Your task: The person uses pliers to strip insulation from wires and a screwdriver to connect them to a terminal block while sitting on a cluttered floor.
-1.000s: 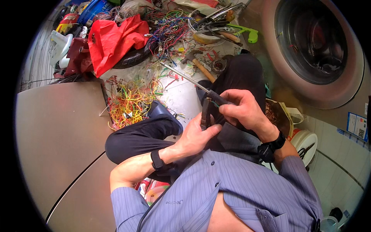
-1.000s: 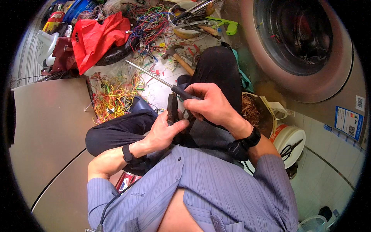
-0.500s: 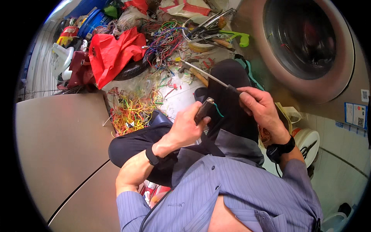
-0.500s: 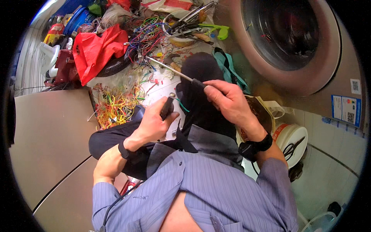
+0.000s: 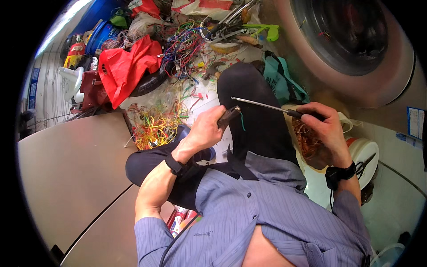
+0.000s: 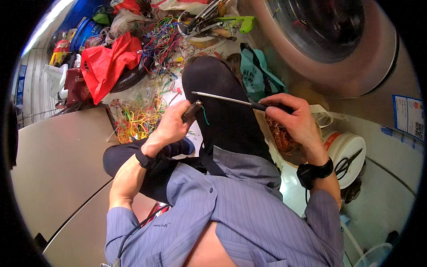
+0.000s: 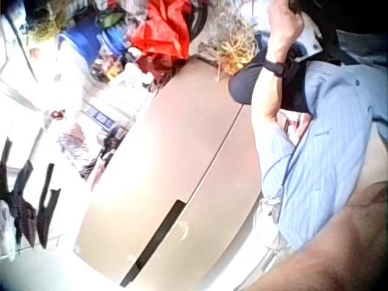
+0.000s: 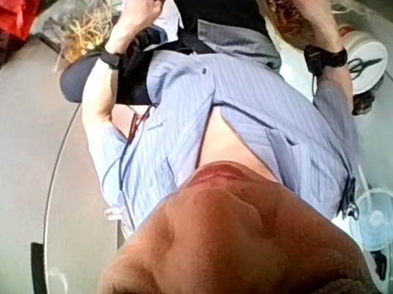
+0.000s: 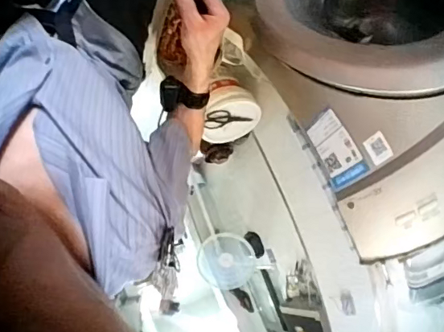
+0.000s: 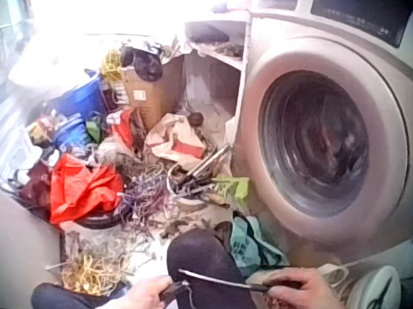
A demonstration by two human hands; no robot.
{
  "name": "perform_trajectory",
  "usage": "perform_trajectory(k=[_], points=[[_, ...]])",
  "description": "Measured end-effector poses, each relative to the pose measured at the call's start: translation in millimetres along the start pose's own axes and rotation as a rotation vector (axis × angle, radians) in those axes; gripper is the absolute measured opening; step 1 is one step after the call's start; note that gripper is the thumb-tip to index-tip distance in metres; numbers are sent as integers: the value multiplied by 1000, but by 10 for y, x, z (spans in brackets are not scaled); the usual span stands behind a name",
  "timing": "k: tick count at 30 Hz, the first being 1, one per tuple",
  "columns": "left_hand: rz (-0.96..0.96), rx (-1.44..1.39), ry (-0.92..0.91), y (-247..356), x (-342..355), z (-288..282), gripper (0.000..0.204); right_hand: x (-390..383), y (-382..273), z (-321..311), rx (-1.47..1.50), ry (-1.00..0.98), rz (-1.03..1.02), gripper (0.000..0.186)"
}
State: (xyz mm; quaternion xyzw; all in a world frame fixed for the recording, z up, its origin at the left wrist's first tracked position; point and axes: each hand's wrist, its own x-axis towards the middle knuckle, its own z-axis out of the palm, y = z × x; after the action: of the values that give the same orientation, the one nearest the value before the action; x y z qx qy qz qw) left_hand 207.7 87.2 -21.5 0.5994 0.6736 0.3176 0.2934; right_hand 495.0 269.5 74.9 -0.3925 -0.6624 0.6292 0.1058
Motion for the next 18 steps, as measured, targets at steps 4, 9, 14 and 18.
perform_trajectory(k=[4, 9, 14, 18], points=[[43, 59, -1, -72, 32, -11, 15, 101, 151, -141, 10, -36, -31, 18], [65, 131, -33, -164, 42, -36, 21, 169, 270, -247, -60, -54, -126, 17], [69, 159, -49, -144, 84, -46, 22, 202, 155, -340, -203, -84, -255, 20], [56, 143, -90, -113, 124, -62, 24, 234, 64, -419, -322, -98, -366, 22]])
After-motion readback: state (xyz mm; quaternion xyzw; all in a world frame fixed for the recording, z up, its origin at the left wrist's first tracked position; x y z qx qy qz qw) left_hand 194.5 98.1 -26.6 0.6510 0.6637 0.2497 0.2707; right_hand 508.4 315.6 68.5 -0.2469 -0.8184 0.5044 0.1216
